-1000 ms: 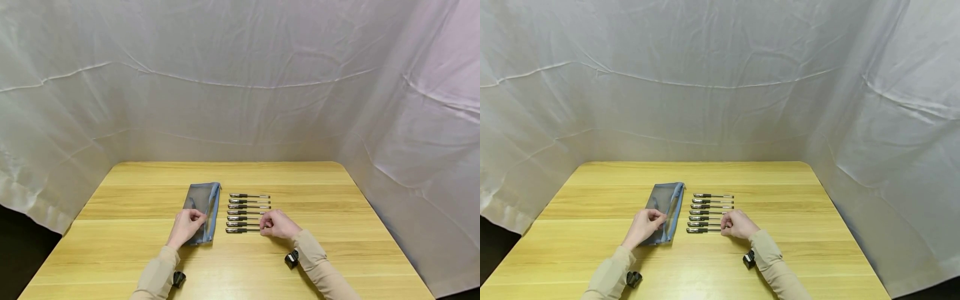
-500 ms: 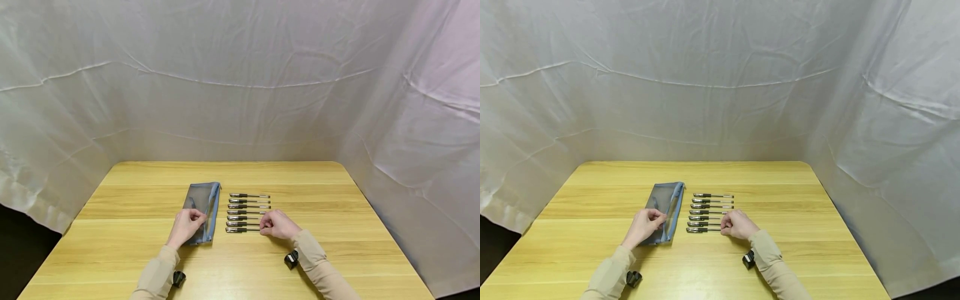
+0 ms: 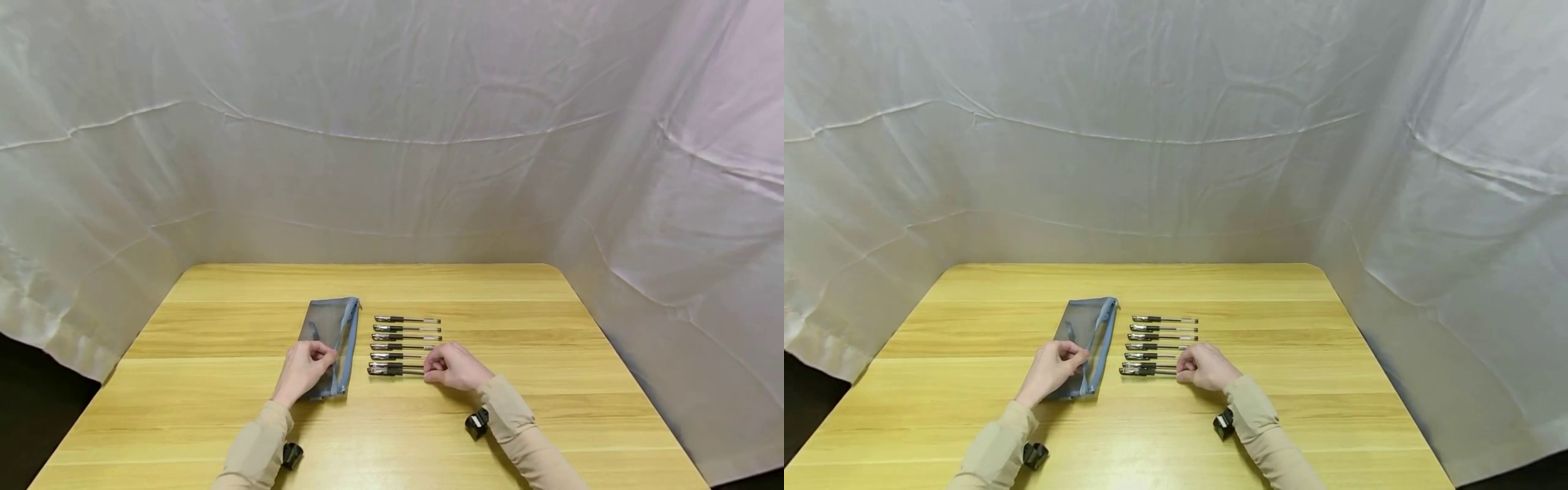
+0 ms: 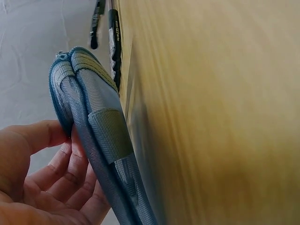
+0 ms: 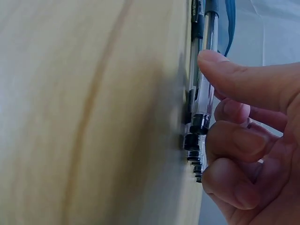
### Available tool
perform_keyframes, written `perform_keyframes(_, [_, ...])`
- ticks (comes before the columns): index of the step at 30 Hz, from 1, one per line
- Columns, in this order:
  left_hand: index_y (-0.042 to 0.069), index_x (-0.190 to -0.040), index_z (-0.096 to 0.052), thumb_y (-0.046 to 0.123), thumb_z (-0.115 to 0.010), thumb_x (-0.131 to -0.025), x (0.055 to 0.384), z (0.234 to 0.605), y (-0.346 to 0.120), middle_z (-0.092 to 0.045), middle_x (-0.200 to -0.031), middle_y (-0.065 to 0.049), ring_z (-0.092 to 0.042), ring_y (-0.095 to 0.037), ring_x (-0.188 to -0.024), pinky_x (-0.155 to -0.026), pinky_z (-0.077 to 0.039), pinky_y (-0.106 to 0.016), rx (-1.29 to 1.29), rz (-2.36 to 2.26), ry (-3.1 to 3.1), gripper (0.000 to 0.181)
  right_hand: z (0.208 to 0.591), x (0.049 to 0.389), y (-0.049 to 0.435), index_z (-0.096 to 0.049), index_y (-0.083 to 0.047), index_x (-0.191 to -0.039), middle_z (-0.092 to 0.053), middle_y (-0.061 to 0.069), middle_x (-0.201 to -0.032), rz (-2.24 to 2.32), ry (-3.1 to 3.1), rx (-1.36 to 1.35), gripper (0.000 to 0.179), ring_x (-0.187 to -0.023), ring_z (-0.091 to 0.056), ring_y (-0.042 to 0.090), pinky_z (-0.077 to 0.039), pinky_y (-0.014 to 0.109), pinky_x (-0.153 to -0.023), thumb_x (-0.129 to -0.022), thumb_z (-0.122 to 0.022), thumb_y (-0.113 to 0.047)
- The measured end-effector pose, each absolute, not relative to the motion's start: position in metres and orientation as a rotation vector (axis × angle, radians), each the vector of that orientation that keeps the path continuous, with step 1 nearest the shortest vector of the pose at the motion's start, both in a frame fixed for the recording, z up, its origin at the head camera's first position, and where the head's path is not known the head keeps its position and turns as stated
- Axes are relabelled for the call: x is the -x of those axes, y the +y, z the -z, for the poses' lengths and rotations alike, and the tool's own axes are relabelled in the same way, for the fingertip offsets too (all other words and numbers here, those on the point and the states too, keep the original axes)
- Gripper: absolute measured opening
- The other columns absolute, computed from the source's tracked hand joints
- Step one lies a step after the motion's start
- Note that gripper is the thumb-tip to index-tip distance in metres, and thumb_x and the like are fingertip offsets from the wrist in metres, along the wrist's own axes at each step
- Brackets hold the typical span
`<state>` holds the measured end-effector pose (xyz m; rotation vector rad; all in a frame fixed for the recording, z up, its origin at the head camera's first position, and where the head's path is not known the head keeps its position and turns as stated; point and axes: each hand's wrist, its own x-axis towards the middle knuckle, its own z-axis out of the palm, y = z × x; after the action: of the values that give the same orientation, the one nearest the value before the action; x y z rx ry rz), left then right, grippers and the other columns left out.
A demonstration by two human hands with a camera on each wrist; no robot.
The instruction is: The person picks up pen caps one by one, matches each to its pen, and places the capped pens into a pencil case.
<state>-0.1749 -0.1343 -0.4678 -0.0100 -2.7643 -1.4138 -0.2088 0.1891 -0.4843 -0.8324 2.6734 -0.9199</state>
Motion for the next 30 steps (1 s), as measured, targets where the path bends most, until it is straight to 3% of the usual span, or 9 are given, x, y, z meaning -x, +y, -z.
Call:
perform_keyframes(12, [0.007,-0.084,-0.078,0.011,-0.072,-0.09,0.176,0.47,-0.134,-0.07,-0.067,-0.001,-0.059,-0.008,-0.061,-0.06,-0.041,-0.021,0.015,1.397,-2.76,0.01,0.473,0.206,0.191,-0.071,-0.009,-0.092,-0.048,-0.008,-0.07,0.952,2.606,0.817,0.004,-0.063,-0.041,0.002,-0.038,0.019,-0.062,-0.091,-0.072,-0.013])
perform_keyframes(23, [0.006,-0.081,-0.076,0.01,-0.071,-0.089,0.176,0.47,-0.134,-0.069,-0.063,-0.001,-0.06,-0.008,-0.058,-0.058,-0.043,-0.021,0.012,1.398,-2.748,0.011,0.47,0.208,0.191,-0.069,-0.006,-0.095,-0.062,0.0,-0.09,0.991,2.576,0.919,0.006,-0.08,-0.051,0.001,-0.048,0.02,-0.076,-0.096,-0.064,-0.011])
perform_keyframes(30, [0.006,-0.081,-0.076,0.01,-0.071,-0.089,0.176,0.47,-0.134,-0.069,-0.064,-0.001,-0.06,-0.008,-0.059,-0.059,-0.043,-0.022,0.003,1.399,-2.753,0.011,0.469,0.208,0.191,-0.062,0.001,-0.099,-0.064,0.011,-0.089,1.091,2.462,0.907,0.01,-0.064,-0.056,0.006,-0.05,0.019,-0.057,-0.1,-0.057,-0.008])
